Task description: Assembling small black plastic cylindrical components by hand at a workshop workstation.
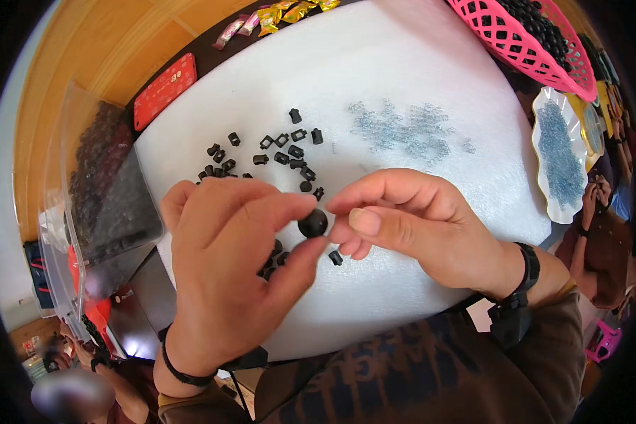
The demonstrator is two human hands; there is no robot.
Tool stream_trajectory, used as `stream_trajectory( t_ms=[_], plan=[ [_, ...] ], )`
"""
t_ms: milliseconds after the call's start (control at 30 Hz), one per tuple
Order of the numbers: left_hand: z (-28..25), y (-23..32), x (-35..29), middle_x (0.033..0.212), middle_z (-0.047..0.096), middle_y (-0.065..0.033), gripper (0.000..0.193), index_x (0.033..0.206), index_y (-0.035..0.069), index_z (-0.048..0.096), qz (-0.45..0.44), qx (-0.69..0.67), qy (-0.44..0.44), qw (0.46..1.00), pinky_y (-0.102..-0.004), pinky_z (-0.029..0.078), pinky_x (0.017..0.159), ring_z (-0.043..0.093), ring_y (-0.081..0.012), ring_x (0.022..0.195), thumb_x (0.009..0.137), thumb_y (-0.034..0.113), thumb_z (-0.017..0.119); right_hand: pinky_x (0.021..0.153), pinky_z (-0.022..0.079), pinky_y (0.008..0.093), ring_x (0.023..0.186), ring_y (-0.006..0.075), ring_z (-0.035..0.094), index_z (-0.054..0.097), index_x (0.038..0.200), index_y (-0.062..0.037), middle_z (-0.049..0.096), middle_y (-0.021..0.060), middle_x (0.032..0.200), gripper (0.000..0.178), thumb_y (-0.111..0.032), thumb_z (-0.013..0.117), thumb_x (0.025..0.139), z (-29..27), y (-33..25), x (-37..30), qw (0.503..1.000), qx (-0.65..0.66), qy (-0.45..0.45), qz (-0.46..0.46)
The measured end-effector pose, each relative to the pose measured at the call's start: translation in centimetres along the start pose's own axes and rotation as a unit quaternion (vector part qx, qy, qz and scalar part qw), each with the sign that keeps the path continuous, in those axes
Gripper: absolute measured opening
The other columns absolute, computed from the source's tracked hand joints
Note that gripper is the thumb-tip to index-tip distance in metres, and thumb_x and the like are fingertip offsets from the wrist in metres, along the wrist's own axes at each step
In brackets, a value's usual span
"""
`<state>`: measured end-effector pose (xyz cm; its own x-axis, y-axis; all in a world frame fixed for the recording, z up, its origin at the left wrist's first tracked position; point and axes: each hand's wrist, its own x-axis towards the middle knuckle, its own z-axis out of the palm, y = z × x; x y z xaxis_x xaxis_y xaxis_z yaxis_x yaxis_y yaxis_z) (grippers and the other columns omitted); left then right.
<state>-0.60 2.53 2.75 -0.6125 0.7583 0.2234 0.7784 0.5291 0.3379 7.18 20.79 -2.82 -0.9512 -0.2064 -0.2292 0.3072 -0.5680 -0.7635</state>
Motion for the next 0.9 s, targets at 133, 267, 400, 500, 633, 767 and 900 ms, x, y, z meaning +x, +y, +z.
stream_trajectory(
  t_ms=[133,267,400,500,633,767,900],
  plan=[
    [-0.1,0.9,-0.3,0.087,0.058,-0.0072,0.036,0.092,0.007,0.066,0.012,-0.025,-0.009,1.000,-0.0326,0.040,0.075,0.051,-0.0237,0.083,0.057,0.002,0.072,0.075,0.047,0.0229,0.082,0.0076,0.056,0.059,0.111,-0.0003,0.063,0.0031,0.094,0.023,-0.014,0.057,0.093,0.1,0.2,-0.2,0.998,0.059,-0.035,-0.006],
    [0.6,0.7,-1.1,0.094,0.056,-0.0093,0.033,0.099,0.004,0.066,-0.055,-0.200,-0.008,0.978,-0.0301,0.040,0.077,0.051,-0.0195,0.088,0.067,0.007,0.072,0.076,0.048,0.0237,0.082,0.0085,0.057,0.060,0.109,-0.0008,0.064,0.0036,0.093,0.023,-0.018,0.057,0.093,-0.6,0.2,0.0,0.998,0.042,-0.046,-0.017],
    [1.7,0.1,-1.6,0.088,0.059,-0.0029,0.045,0.106,0.009,0.067,-0.030,-0.244,0.026,0.969,-0.0292,0.037,0.072,0.052,-0.0162,0.082,0.063,0.004,0.076,0.077,0.048,0.0251,0.083,0.0096,0.058,0.060,0.112,-0.0008,0.064,0.0037,0.094,0.027,-0.020,0.058,0.093,-0.3,-0.2,-0.1,0.993,0.096,-0.064,0.039],
    [2.2,0.4,-2.0,0.095,0.058,-0.0066,0.043,0.108,0.008,0.067,-0.041,-0.271,0.045,0.961,-0.0290,0.039,0.075,0.051,-0.0174,0.084,0.065,0.007,0.076,0.077,0.048,0.0252,0.084,0.0097,0.058,0.058,0.116,-0.0003,0.063,0.0037,0.096,0.030,-0.020,0.059,0.092,-0.4,0.0,-0.1,0.986,0.124,-0.085,0.069],
    [1.8,0.4,-2.3,0.098,0.056,-0.0102,0.040,0.107,0.007,0.067,0.028,-0.144,0.045,0.988,-0.0298,0.038,0.070,0.049,-0.0181,0.078,0.068,0.016,0.075,0.076,0.046,0.0226,0.084,0.0070,0.055,0.059,0.113,-0.0008,0.062,0.0017,0.096,0.028,-0.019,0.059,0.093,0.0,0.0,-0.2,0.984,0.118,-0.115,0.073],
    [0.2,0.1,-2.4,0.093,0.057,-0.0112,0.040,0.103,0.004,0.068,0.024,-0.197,0.029,0.980,-0.0312,0.037,0.063,0.049,-0.0177,0.071,0.067,0.020,0.077,0.071,0.044,0.0214,0.079,0.0053,0.052,0.060,0.102,-0.0018,0.059,-0.0005,0.086,0.020,-0.019,0.060,0.092,0.0,0.4,-0.9,0.980,0.084,-0.153,0.101],
    [0.8,-0.2,-1.0,0.087,0.059,-0.0114,0.029,0.097,0.003,0.067,-0.090,-0.162,0.079,0.979,-0.0317,0.039,0.061,0.054,-0.0190,0.077,0.069,0.009,0.072,0.063,0.043,0.0238,0.070,0.0069,0.050,0.056,0.091,-0.0012,0.054,0.0002,0.073,0.019,-0.019,0.061,0.089,0.4,1.6,-1.0,0.955,-0.048,-0.292,0.023]
  ],
)
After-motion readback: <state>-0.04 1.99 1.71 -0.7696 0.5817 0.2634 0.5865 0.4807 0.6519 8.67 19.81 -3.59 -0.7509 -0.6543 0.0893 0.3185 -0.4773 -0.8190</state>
